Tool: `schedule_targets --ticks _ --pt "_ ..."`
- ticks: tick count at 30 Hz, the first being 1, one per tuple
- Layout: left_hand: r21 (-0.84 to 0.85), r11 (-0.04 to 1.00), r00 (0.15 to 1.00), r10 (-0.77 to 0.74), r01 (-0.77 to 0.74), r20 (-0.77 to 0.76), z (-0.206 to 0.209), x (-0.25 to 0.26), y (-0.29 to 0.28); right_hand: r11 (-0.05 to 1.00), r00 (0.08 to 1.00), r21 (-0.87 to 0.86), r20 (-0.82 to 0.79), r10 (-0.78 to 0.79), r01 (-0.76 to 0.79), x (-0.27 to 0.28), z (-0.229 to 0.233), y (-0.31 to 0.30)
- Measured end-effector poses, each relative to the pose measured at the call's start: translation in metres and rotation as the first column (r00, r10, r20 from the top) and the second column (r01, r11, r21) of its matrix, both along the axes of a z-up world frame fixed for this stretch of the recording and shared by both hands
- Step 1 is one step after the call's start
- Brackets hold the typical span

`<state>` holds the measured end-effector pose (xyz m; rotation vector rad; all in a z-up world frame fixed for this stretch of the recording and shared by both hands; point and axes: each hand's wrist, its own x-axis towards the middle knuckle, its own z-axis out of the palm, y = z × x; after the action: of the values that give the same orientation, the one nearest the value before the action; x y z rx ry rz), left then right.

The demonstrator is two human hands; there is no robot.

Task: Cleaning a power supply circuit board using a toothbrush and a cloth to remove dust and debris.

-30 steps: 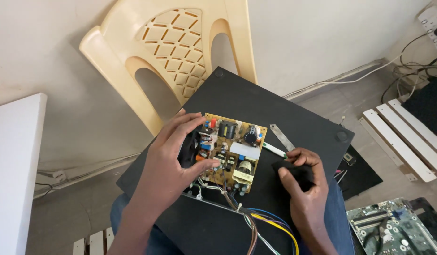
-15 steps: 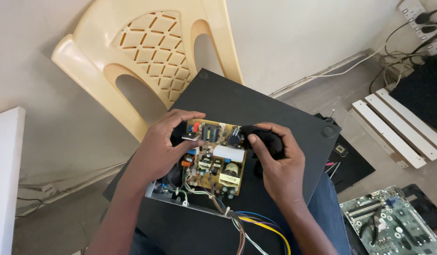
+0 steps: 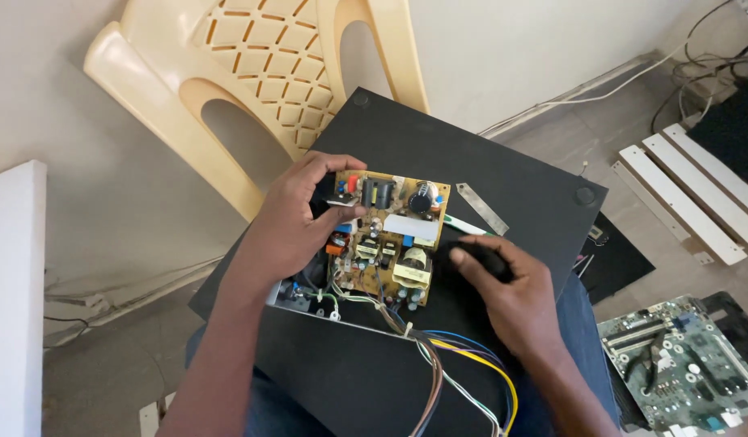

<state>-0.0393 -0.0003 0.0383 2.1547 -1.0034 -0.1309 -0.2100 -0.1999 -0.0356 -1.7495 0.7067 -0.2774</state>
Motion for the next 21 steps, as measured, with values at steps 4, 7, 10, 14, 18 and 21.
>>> schedule_targets --ticks 4,7,10,14,18,21 --pt "0.054 0.997 0.996 0.055 -0.051 -0.066 0.004 -0.003 -0.002 0.985 0.962 0.142 0.241 -0.127 0.095 0.019 0.004 -0.003" --pt "-0.053 0.998 0.999 -0.033 0.033 -0.003 -0.002 -0.002 0.003 0.985 0.898 0.082 0.406 -0.171 0.151 0.018 0.004 -0.001" --pt "-0.080 0.996 0.999 -0.037 0.035 -0.019 0.000 -0.002 0.001 0.997 0.976 -0.068 0.218 -0.028 0.044 0.002 0.008 0.001" --pt "-0.080 0.996 0.999 -0.030 0.028 -0.019 0.000 -0.004 0.000 0.959 0.942 -0.184 0.217 0.254 -0.216 -0.017 -0.002 -0.013" --pt "-0.078 0.997 1.000 -0.015 0.013 -0.015 0.001 -0.005 0.002 0.996 0.981 -0.068 0.184 0.068 -0.056 -0.016 0.005 -0.012" --pt "-0.082 0.995 0.999 -0.051 0.052 0.018 -0.004 0.001 0.004 0.997 0.962 -0.053 0.269 -0.040 0.056 -0.001 0.023 -0.004"
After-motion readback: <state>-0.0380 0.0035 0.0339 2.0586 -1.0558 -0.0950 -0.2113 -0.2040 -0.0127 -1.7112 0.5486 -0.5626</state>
